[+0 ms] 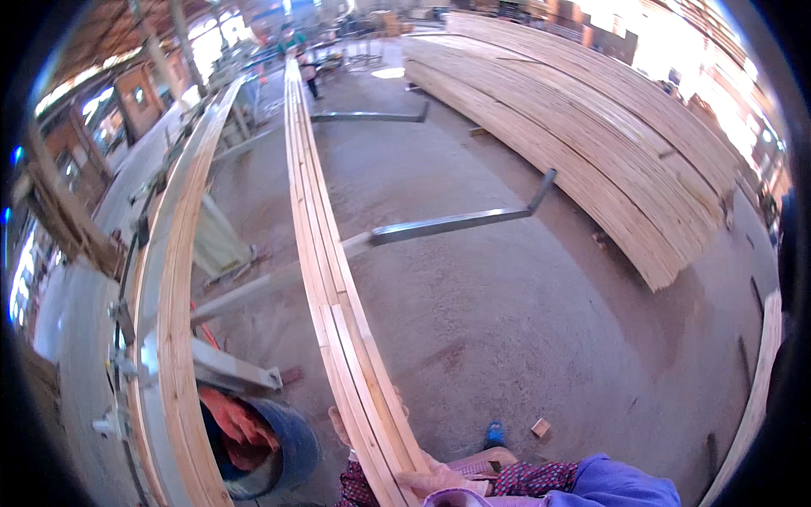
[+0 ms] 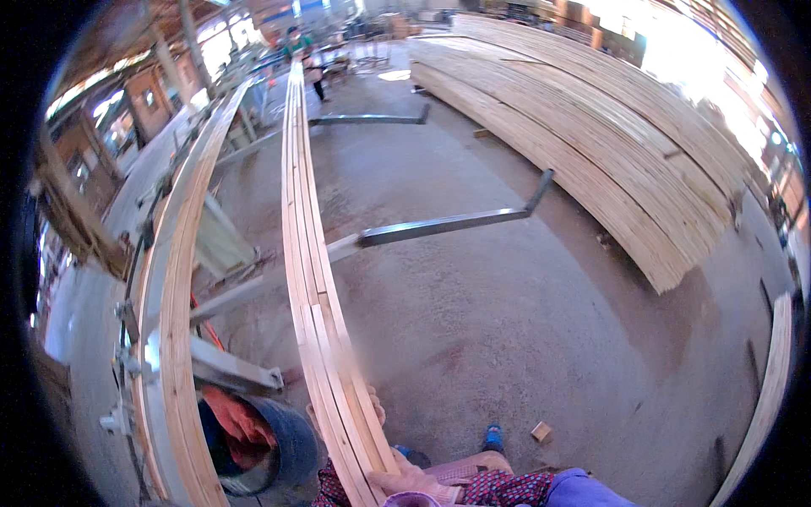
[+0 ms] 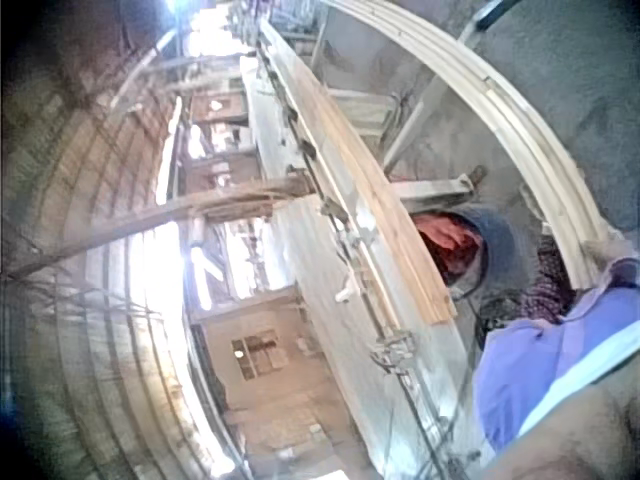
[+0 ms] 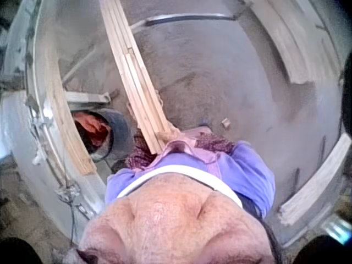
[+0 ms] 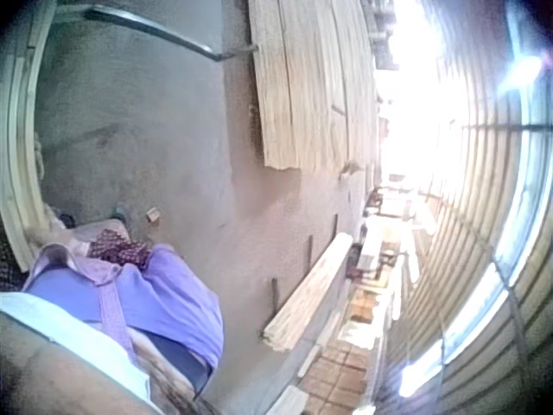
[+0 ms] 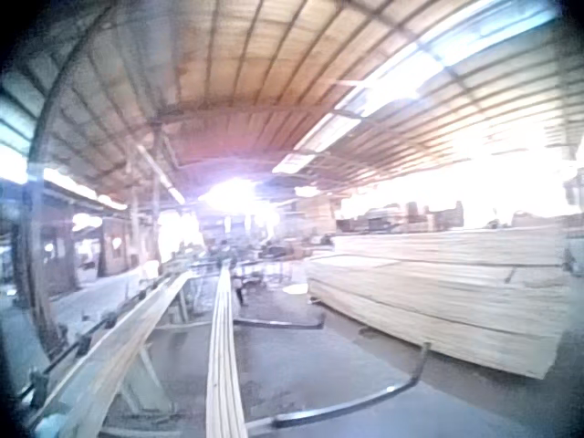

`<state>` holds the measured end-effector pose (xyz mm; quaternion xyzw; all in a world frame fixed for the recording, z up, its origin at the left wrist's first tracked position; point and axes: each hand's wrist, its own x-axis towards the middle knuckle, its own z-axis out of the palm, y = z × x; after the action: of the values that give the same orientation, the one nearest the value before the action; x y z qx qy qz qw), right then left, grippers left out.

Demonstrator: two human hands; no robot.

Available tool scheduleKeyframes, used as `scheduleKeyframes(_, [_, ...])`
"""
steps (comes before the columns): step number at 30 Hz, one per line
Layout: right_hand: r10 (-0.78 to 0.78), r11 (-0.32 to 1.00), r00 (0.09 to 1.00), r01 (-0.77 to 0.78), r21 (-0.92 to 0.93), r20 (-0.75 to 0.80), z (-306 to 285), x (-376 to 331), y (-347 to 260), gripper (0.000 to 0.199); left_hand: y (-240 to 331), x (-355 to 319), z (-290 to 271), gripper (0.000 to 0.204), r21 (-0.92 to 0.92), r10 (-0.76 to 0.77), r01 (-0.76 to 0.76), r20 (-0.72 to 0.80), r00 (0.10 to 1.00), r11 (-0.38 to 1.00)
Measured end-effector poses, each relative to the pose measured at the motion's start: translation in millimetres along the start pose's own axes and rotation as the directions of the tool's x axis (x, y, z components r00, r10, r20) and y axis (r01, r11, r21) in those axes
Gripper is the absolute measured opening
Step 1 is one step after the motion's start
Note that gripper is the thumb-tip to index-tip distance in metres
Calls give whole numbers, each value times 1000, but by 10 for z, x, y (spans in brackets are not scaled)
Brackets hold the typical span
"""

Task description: The person picks up long wooden boards from a large stack, carries them a short distance, and places them onto metal support rails one by one.

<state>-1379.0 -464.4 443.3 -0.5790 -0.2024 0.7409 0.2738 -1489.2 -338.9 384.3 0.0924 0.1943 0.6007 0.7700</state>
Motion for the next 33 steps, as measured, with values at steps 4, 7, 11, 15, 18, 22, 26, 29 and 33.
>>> scheduleKeyframes(4, [-181,896,915,3,443,360,-903,-596,-612,68,-450,94,451,69,388,187,-154,-48,981,909])
scheduleKeyframes(7, [-148,879,891,-80,469,429,-1614,-851,-850,60,-915,342,937,71,396,108,-178,193,975,901])
scheduleKeyframes(11, [-244,670,853,-196,716,462,-2492,-1129,-976,54,-1713,415,2226,73,485,-122,55,108,987,873])
scheduleKeyframes(15, [-333,592,877,-92,801,347,-3392,-1267,-1056,57,-2496,528,3022,71,570,-258,165,85,962,805])
scheduleKeyframes(18, [-419,546,883,59,836,211,-3979,-1646,-1117,54,-2963,738,3251,71,601,-255,121,143,956,790])
scheduleKeyframes(22, [-417,399,909,167,902,16,-4912,-1951,-1150,49,-3940,953,3708,62,606,-258,164,72,963,779])
scheduleKeyframes(26, [-489,276,860,310,910,-145,-6107,-2237,-1245,44,-5228,1310,4060,56,564,-204,96,130,970,820])
scheduleKeyframes(29, [-339,319,891,412,854,-303,-7034,-2385,-1328,39,-6174,1343,4469,62,496,-358,281,65,931,822])
scheduleKeyframes(33, [-259,331,901,422,844,-349,-8165,-2548,-1620,35,-7198,1716,4975,68,515,-381,330,-7,925,791])
